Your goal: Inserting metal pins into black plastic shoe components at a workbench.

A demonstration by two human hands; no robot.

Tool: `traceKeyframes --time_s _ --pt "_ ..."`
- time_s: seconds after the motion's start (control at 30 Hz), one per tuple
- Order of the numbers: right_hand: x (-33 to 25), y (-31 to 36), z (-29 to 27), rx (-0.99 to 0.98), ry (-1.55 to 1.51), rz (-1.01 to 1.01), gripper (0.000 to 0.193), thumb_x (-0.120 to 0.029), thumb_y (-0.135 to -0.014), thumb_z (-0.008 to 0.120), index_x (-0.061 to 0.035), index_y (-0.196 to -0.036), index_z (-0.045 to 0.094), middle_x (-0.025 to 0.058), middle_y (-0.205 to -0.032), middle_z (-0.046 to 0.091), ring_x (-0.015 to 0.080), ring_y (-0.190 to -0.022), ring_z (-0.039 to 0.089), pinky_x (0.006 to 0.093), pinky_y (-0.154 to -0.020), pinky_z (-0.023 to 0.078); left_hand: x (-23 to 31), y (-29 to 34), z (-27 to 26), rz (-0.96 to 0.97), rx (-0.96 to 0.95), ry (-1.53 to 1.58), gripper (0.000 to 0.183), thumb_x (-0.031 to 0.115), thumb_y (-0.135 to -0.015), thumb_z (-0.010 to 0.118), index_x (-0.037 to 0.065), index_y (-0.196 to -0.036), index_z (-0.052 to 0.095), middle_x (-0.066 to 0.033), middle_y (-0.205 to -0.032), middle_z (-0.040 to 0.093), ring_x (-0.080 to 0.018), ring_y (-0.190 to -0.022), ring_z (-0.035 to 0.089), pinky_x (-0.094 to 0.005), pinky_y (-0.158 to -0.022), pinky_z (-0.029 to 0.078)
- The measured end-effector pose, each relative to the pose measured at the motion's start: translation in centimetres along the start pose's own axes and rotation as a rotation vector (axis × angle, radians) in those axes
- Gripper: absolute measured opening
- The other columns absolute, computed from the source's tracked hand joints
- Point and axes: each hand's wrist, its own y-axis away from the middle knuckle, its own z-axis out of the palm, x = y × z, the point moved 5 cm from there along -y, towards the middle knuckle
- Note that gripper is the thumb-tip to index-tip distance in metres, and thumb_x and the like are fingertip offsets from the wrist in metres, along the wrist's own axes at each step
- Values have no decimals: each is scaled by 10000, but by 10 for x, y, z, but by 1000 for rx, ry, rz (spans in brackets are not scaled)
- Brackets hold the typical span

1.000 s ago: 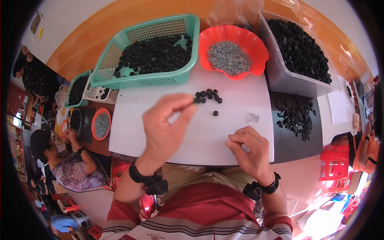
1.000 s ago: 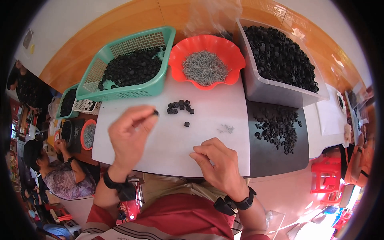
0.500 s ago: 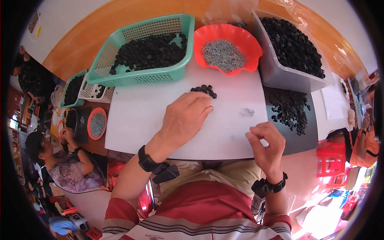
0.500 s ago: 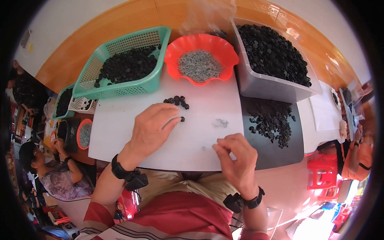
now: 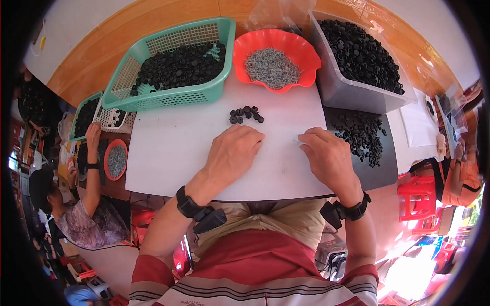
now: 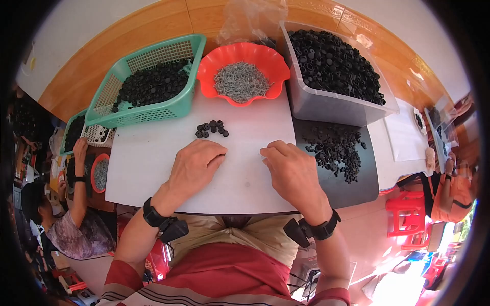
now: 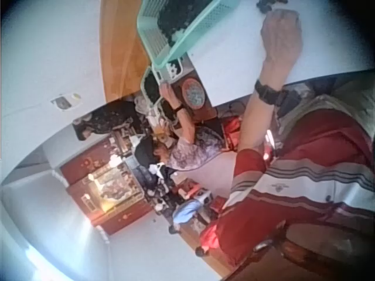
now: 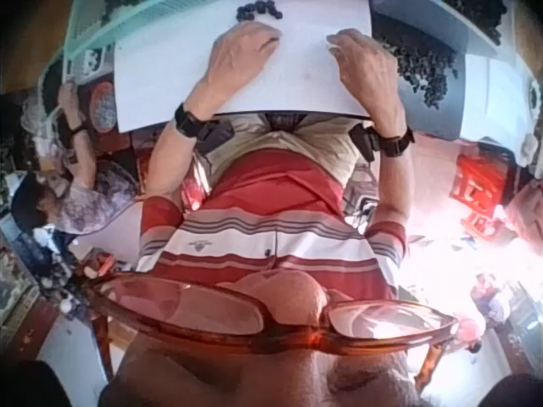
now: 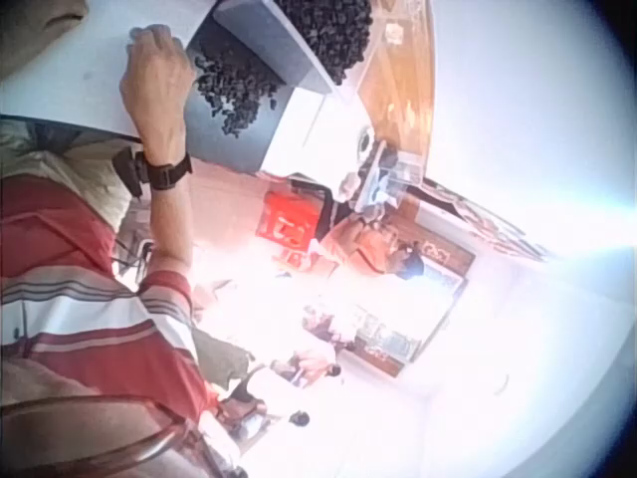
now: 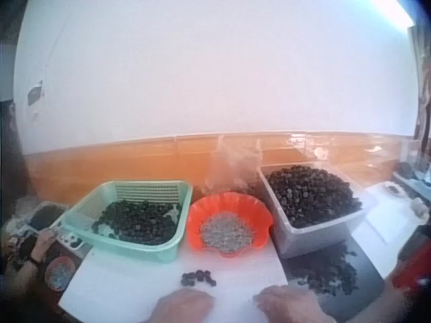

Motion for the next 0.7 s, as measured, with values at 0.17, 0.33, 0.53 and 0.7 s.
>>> traceKeyframes --time_s 0.17,0.33,0.53,0.7 --pt "3 -2 16 -147 167 -5 190 -13 -838 652 -63 -1007 721 49 -959 715 256 -846 689 394 -660 562 8 2 -1 -10 -12 55 129 43 -819 765 36 -947 746 -102 -967 756 -303 -902 707 -389 -789 581" --pt "4 -3 20 -144 118 58 131 -20 -834 704 -47 -962 700 92 -919 716 309 -834 687 420 -717 550 9 4 -2 -1 -2 90 139 39 -815 768 30 -952 746 -112 -964 754 -306 -891 707 -387 -780 582" --pt "6 0 17 -76 12 104 134 -9 -846 687 -62 -970 683 85 -908 699 309 -857 692 432 -673 557 13 6 0 -15 -11 153 148 31 -817 768 23 -963 748 -118 -972 753 -299 -875 715 -369 -765 585" --pt "1 2 10 -5 -67 113 175 16 -821 726 -43 -977 673 100 -913 698 332 -851 688 435 -697 558 18 6 -3 -159 -20 335 171 10 -857 762 18 -1027 758 -114 -984 757 -230 -853 737 -320 -751 586"
